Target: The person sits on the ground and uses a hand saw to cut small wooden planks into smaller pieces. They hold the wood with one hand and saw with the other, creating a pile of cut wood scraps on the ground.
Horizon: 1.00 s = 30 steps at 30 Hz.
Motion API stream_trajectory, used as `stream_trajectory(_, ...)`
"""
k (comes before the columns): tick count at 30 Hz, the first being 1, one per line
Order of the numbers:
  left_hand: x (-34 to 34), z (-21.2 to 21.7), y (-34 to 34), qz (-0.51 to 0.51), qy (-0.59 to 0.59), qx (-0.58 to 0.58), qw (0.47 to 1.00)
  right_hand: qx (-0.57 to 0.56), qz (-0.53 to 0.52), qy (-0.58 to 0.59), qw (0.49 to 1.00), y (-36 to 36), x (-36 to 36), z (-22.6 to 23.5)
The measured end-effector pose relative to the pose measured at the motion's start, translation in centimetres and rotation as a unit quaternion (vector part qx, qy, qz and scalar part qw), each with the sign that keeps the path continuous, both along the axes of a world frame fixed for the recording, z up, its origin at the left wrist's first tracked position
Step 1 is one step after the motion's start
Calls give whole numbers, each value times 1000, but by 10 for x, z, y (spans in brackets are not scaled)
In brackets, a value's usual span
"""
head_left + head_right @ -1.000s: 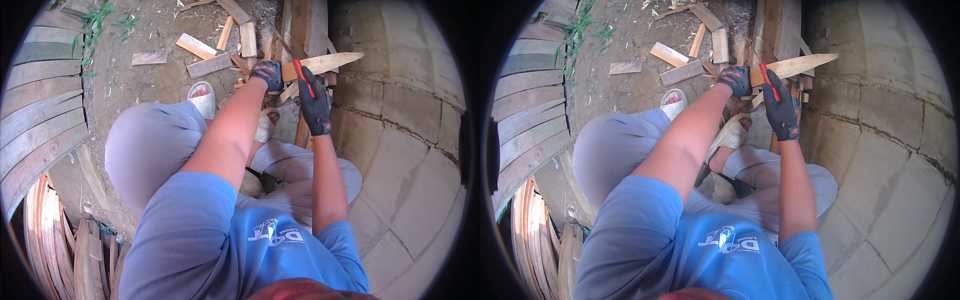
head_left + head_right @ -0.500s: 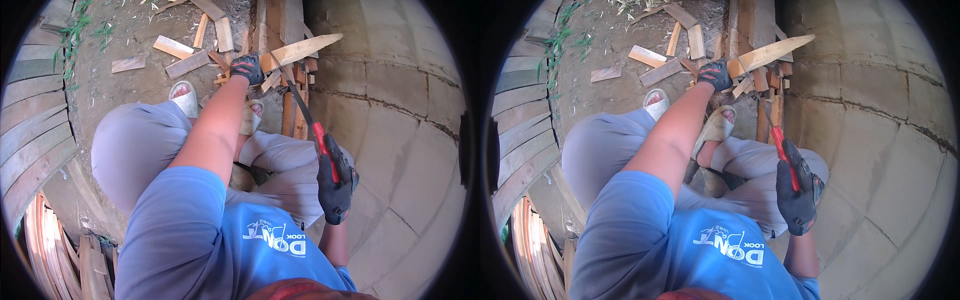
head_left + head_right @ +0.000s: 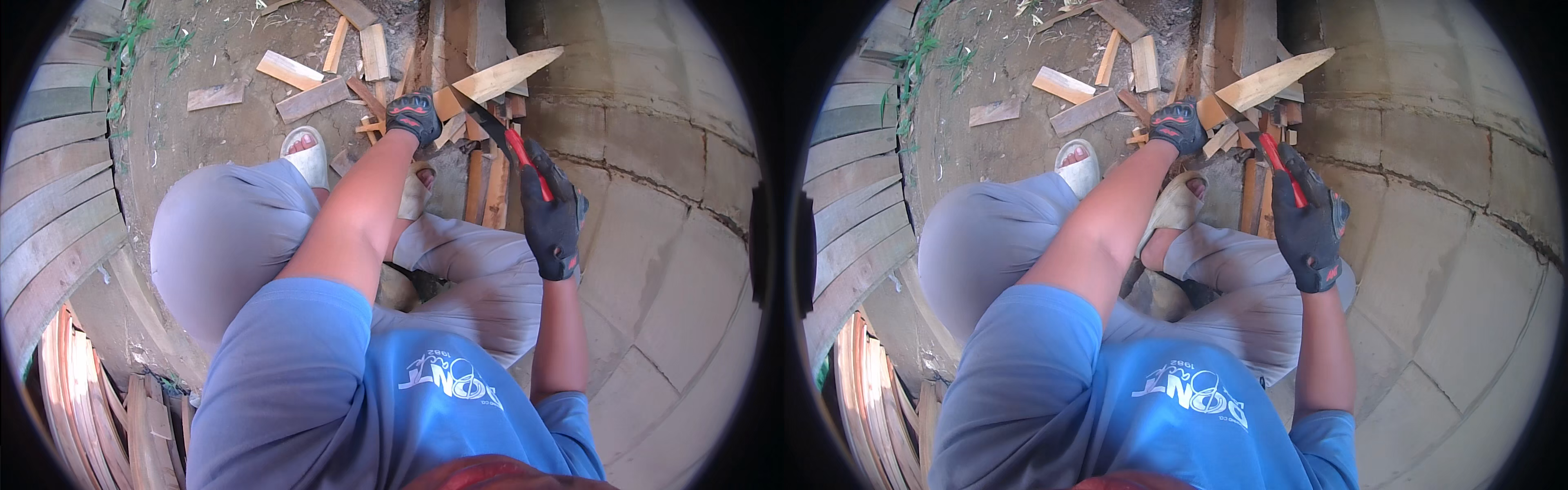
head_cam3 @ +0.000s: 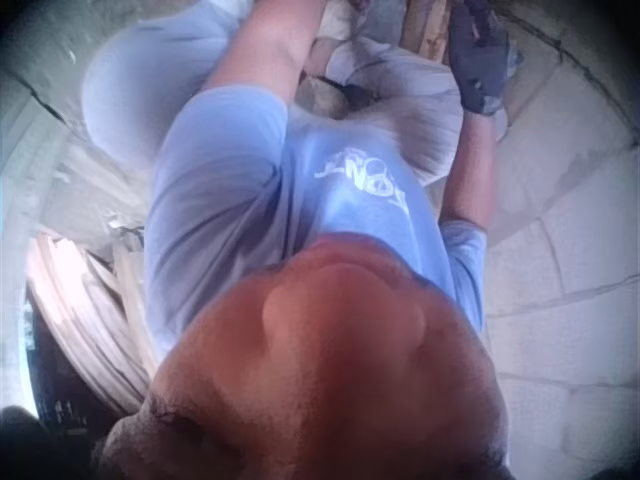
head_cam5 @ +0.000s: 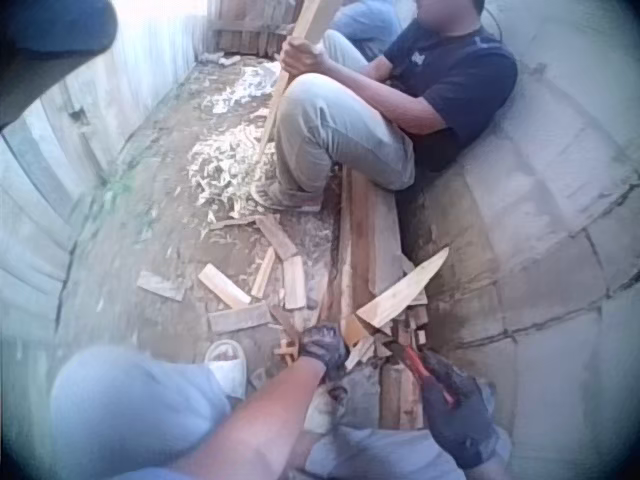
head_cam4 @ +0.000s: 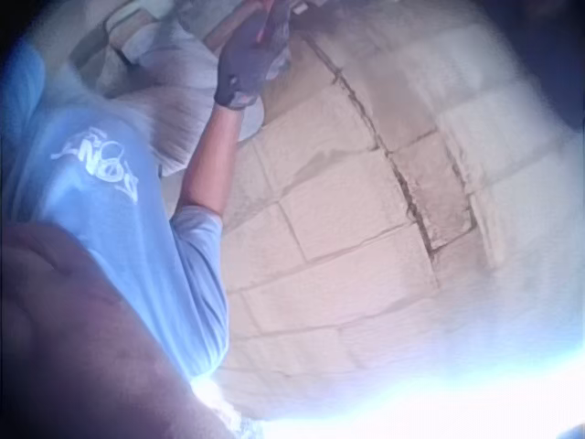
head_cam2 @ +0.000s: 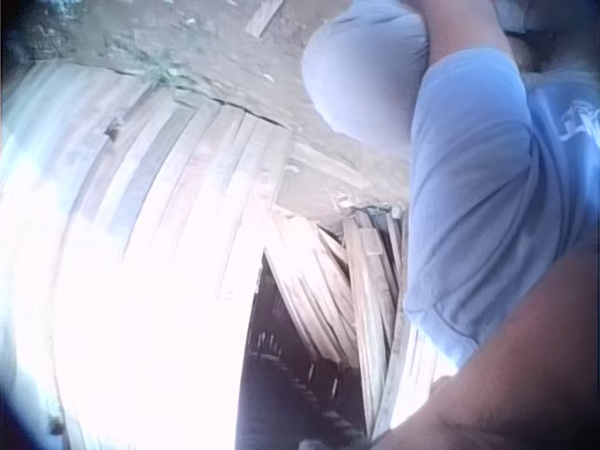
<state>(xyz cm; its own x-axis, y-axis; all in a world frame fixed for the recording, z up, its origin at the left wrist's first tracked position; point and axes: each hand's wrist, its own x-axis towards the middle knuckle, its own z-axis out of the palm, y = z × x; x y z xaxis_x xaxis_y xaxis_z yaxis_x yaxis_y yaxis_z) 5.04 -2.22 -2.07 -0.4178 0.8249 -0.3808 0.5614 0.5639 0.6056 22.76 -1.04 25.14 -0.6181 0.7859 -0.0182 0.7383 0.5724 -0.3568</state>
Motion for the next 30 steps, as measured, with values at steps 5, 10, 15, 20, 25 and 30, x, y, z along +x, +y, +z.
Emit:
stream_trajectory(5,0,1,-2,27,19,12,999,-56,10,5,998,1,7,0)
stream_trajectory(10,-5,11,3,15,57,33,998,-21,59,71,995,4,63,-48)
stream_trajectory(15,-4,1,3,24,68,25,997,-45,58,47,996,-8,46,-46)
stream_trajectory(20,-2,5,6,41,104,29,993,-13,88,34,995,2,15,-70)
stream_trajectory(25,-5,8,8,26,97,19,995,-42,52,55,996,-23,-5,-80)
stream_trajectory(30,-3,13,-3,30,106,9,994,-27,9,184,982,1,7,-82)
